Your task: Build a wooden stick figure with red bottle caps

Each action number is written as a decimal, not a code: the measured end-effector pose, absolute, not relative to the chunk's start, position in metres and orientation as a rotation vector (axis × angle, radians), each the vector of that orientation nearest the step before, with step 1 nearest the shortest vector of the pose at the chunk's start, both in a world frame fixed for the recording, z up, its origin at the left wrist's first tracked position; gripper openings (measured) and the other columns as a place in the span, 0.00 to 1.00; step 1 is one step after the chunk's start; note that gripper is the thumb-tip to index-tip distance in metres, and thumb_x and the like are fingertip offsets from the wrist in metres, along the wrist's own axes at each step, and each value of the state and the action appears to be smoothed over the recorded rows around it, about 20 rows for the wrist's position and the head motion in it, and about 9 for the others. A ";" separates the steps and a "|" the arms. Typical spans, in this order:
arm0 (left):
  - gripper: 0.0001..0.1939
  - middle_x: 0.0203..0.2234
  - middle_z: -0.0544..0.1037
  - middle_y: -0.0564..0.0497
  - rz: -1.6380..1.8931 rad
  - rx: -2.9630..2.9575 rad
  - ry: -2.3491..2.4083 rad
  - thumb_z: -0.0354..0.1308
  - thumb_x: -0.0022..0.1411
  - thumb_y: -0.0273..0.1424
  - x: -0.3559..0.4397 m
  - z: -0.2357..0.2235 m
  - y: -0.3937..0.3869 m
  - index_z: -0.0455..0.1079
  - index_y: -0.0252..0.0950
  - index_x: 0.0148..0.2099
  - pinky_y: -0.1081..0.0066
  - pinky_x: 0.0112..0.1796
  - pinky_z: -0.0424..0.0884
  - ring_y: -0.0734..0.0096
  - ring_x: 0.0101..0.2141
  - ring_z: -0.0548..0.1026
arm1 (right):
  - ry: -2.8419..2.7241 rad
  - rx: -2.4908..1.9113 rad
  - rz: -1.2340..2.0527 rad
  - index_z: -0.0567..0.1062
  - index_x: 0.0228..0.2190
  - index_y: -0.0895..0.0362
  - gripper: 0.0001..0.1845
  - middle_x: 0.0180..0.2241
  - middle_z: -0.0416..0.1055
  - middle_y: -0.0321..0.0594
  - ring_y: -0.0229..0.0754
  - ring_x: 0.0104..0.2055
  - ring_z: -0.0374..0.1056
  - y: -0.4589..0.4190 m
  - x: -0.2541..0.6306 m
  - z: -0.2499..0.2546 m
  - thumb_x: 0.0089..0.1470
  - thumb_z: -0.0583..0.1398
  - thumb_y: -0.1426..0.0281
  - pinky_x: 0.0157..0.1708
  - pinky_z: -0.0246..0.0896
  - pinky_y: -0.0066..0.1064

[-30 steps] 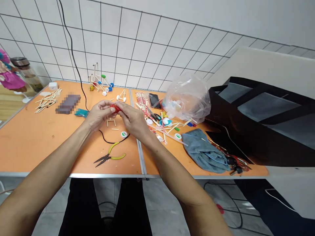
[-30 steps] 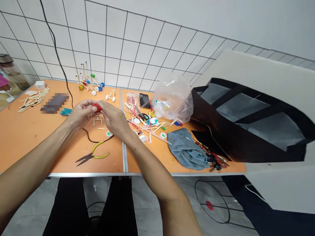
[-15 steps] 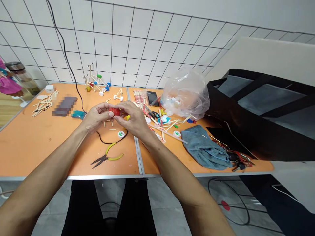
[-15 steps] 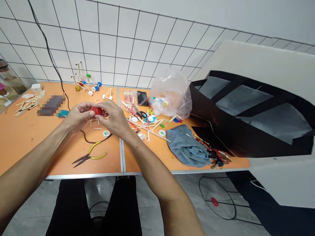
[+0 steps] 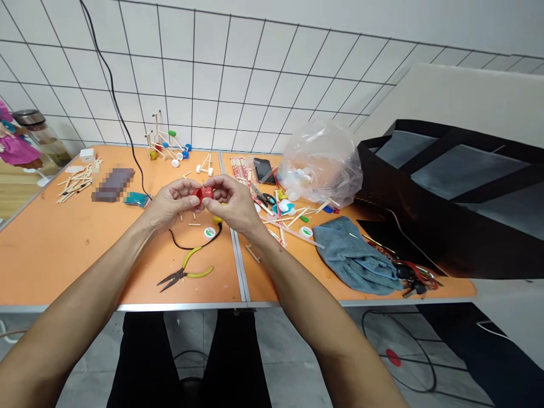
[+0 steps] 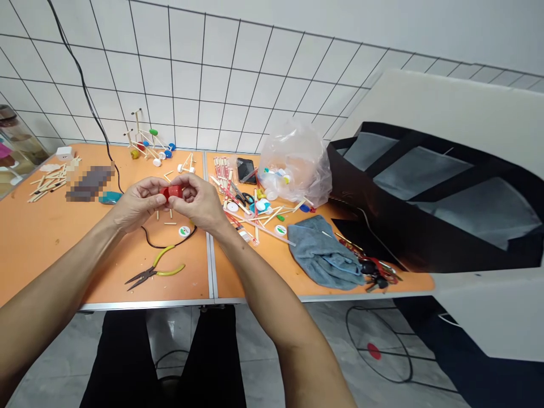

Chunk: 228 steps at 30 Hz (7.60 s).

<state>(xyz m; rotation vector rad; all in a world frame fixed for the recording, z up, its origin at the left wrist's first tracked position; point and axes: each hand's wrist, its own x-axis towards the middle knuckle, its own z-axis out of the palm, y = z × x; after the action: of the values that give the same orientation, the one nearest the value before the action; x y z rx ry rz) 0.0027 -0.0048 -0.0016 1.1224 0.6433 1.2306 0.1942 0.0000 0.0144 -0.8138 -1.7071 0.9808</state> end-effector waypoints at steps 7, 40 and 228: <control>0.29 0.31 0.85 0.55 1.226 1.043 0.572 0.90 0.41 0.39 -0.001 -0.002 -0.001 0.81 0.37 0.41 0.75 0.33 0.81 0.74 0.29 0.84 | -1.552 -0.687 1.162 0.78 0.41 0.52 0.22 0.37 0.77 0.33 0.36 0.36 0.73 0.005 0.200 0.016 0.47 0.76 0.61 0.40 0.75 0.31; 0.33 0.23 0.73 0.57 1.068 1.032 0.674 0.87 0.43 0.49 0.006 0.007 -0.009 0.75 0.35 0.38 0.82 0.15 0.53 0.83 0.18 0.65 | -1.898 -0.696 0.541 0.81 0.46 0.51 0.10 0.45 0.81 0.40 0.40 0.41 0.77 0.010 0.197 -0.005 0.61 0.67 0.67 0.41 0.79 0.35; 0.21 0.28 0.86 0.52 1.143 0.958 0.830 0.84 0.45 0.32 -0.007 0.008 -0.005 0.76 0.37 0.37 0.67 0.36 0.84 0.64 0.31 0.87 | -2.028 -0.743 0.159 0.81 0.59 0.48 0.24 0.53 0.85 0.43 0.53 0.53 0.80 0.014 0.194 -0.025 0.64 0.74 0.58 0.56 0.76 0.50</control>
<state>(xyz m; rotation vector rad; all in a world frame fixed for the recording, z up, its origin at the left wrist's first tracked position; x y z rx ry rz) -0.0072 -0.0048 0.0077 0.9579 0.8302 1.1434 0.1935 0.0142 -0.0249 -0.7431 -2.0280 0.1591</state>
